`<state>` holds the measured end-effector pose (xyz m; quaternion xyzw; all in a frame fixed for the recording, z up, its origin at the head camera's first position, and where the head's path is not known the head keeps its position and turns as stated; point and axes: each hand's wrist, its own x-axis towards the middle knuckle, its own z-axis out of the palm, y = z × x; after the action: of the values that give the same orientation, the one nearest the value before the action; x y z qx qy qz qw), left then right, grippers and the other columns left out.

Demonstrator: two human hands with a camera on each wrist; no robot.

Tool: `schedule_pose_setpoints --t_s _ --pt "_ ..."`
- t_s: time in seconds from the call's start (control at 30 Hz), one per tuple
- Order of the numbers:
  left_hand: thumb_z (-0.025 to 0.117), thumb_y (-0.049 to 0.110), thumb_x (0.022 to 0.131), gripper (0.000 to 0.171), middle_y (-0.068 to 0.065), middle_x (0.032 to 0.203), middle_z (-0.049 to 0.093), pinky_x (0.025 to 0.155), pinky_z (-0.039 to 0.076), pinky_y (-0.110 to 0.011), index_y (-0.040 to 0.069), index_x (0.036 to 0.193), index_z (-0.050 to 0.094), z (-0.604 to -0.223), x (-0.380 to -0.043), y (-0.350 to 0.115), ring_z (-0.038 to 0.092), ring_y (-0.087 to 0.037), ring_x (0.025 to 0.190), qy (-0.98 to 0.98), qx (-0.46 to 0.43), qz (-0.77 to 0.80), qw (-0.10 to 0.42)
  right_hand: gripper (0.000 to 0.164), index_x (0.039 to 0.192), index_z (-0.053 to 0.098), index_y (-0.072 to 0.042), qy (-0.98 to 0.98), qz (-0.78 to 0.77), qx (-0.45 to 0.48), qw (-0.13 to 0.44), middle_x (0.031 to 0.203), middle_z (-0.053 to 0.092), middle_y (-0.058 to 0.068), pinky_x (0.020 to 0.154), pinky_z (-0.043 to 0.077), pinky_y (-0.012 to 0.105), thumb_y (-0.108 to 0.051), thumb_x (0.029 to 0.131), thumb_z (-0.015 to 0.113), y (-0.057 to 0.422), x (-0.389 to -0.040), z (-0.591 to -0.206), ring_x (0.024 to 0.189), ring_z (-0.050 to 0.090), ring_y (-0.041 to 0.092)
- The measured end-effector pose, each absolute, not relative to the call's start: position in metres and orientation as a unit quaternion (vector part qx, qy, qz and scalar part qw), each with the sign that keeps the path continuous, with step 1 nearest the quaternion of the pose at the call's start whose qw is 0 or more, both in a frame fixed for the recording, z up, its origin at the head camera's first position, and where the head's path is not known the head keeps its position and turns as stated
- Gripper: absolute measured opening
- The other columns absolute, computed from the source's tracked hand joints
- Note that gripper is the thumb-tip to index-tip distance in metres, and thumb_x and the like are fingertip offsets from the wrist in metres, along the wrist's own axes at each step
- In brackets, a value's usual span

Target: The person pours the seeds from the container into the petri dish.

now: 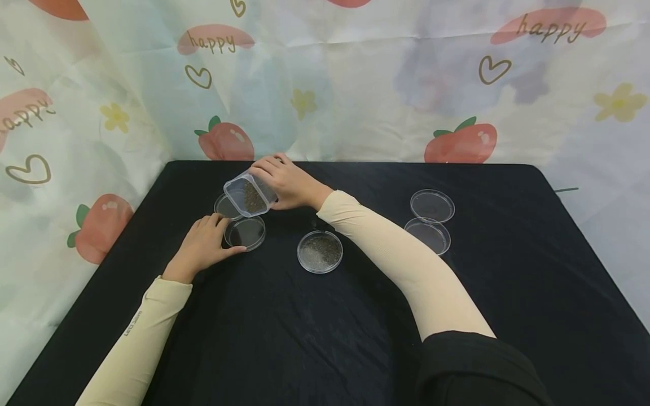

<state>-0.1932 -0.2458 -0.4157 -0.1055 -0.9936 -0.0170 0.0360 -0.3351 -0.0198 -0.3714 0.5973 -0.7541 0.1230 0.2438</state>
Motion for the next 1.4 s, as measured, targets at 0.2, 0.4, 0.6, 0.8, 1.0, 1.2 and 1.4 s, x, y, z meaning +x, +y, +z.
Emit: schedule_pose_setpoints --t_s 0.2,0.4,0.6,0.8,1.0,1.2,1.4 --pt "0.064 0.064 0.076 0.086 -0.023 0.126 0.05 0.106 0.035 -0.053 -0.002 0.128 0.05 -0.4162 -0.1933 -0.2464 0.047 -0.039 0.118 -0.994 -0.105 -0.019 0.034 0.084 0.131 0.046 -0.004 -0.751 0.121 0.603 0.24 0.129 0.051 0.012 0.101 0.036 0.049 -0.04 0.065 0.083 -0.0221 -0.3338 -0.3696 0.119 0.048 0.028" --pt "0.063 0.065 0.076 0.086 -0.022 0.126 0.05 0.107 0.034 -0.053 -0.002 0.129 0.05 -0.4167 -0.1938 -0.2465 0.047 -0.039 0.119 -0.994 -0.102 -0.024 0.032 0.083 0.131 0.047 -0.004 -0.749 0.102 0.609 0.239 0.129 0.051 0.013 0.102 0.036 0.048 -0.039 0.066 0.083 -0.0231 -0.3327 -0.3674 0.12 0.048 0.029" --pt "0.062 0.065 0.077 0.086 -0.022 0.126 0.05 0.106 0.035 -0.053 -0.002 0.129 0.05 -0.4187 -0.1946 -0.2473 0.047 -0.039 0.118 -0.994 -0.103 -0.024 0.032 0.083 0.131 0.047 -0.003 -0.749 0.089 0.61 0.242 0.13 0.051 0.013 0.103 0.035 0.047 -0.04 0.066 0.082 -0.0251 -0.3322 -0.3677 0.12 0.048 0.029" --pt "0.062 0.065 0.077 0.085 -0.022 0.125 0.05 0.106 0.035 -0.053 -0.002 0.128 0.05 -0.4187 -0.1946 -0.2469 0.047 -0.039 0.118 -0.994 -0.103 -0.023 0.03 0.082 0.131 0.047 -0.003 -0.745 0.081 0.613 0.248 0.13 0.052 0.013 0.102 0.036 0.047 -0.04 0.067 0.081 -0.0258 -0.3315 -0.3678 0.12 0.048 0.029" --pt "0.063 0.063 0.077 0.083 -0.022 0.122 0.051 0.105 0.035 -0.053 -0.002 0.127 0.051 -0.4174 -0.1938 -0.2466 0.048 -0.039 0.116 -0.994 -0.104 -0.023 0.037 0.082 0.132 0.047 -0.003 -0.744 0.08 0.614 0.25 0.131 0.051 0.014 0.102 0.036 0.047 -0.039 0.067 0.081 -0.0264 -0.3313 -0.3675 0.12 0.048 0.029" --pt "0.064 0.063 0.076 0.084 -0.021 0.122 0.052 0.105 0.036 -0.053 -0.002 0.127 0.051 -0.4173 -0.1934 -0.2461 0.049 -0.038 0.115 -0.993 -0.104 -0.027 0.039 0.08 0.132 0.047 -0.003 -0.745 0.067 0.616 0.248 0.131 0.051 0.013 0.102 0.035 0.047 -0.038 0.068 0.081 -0.0272 -0.3307 -0.3667 0.121 0.047 0.028" --pt "0.064 0.063 0.076 0.085 -0.021 0.123 0.052 0.105 0.036 -0.052 -0.002 0.129 0.049 -0.4185 -0.1937 -0.2459 0.049 -0.037 0.116 -0.994 -0.104 -0.028 0.037 0.08 0.132 0.047 -0.004 -0.744 0.063 0.616 0.249 0.131 0.052 0.013 0.103 0.034 0.047 -0.037 0.068 0.081 -0.0275 -0.3308 -0.3672 0.122 0.047 0.028"
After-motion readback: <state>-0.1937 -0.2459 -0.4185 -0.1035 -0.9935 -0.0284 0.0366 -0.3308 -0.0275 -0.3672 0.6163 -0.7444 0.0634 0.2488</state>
